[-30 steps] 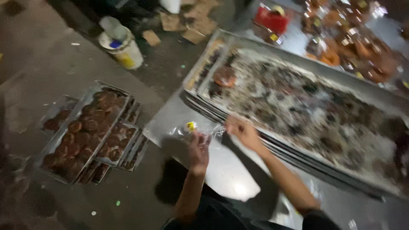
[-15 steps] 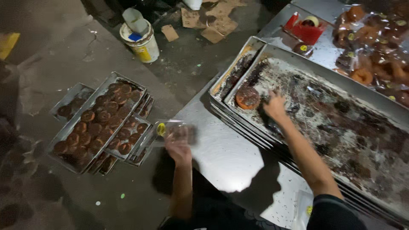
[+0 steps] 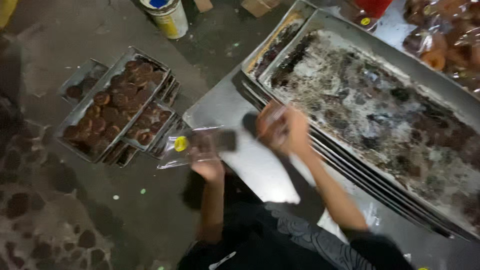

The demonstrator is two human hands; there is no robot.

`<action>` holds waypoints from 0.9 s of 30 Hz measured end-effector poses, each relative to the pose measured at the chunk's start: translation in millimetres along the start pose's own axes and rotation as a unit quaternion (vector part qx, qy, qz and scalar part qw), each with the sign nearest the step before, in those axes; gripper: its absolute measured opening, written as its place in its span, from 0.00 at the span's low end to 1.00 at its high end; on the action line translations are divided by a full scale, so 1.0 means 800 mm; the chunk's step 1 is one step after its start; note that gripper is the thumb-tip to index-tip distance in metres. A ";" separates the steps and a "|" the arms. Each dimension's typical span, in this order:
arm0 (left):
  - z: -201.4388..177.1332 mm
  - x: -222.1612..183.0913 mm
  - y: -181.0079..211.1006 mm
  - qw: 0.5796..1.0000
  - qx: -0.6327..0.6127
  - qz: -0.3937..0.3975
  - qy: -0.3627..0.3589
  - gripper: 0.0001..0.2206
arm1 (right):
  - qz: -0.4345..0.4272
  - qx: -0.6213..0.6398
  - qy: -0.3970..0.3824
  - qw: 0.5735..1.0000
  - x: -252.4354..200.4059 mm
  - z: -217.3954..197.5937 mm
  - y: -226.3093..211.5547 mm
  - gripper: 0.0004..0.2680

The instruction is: The person picks up chocolate-glazed donuts from a metal tray by hand and places them individually into plastic bags, sealing each bag with a yellow sticker.

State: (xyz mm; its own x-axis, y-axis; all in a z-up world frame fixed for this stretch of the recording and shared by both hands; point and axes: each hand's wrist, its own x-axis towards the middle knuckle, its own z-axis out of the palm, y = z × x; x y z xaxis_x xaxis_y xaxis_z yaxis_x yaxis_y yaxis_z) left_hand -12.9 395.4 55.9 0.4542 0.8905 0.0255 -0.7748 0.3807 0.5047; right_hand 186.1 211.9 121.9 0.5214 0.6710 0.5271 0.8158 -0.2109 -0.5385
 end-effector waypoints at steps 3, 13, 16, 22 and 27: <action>0.049 -0.071 -0.051 0.986 0.039 -0.066 -0.146 0.23 | -0.078 -0.103 -0.042 0.991 -0.054 -0.030 -0.108 0.38; 0.155 -0.215 -0.118 0.922 0.059 -0.325 -0.201 0.27 | 0.199 0.092 0.205 0.954 -0.200 -0.095 -0.112 0.32; 0.159 -0.237 -0.109 0.845 0.180 -0.391 -0.316 0.23 | 0.276 0.163 0.325 0.890 -0.242 -0.106 -0.088 0.26; 0.112 -0.248 -0.046 0.660 0.313 -0.426 -0.534 0.19 | 0.262 -0.118 0.454 0.843 -0.155 -0.300 0.076 0.08; -0.015 -0.154 0.048 0.716 0.349 -0.435 -0.419 0.21 | 0.058 -0.224 0.340 0.911 -0.014 -0.180 0.111 0.13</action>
State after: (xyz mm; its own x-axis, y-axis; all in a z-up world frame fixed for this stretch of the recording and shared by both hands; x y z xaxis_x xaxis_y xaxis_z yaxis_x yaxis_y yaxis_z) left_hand -104.1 303.0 61.5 0.9627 -0.1815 -0.2005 0.2389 0.2233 0.9450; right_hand 288.9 82.7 162.7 0.5208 0.0623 0.8514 0.6860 -0.6242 -0.3739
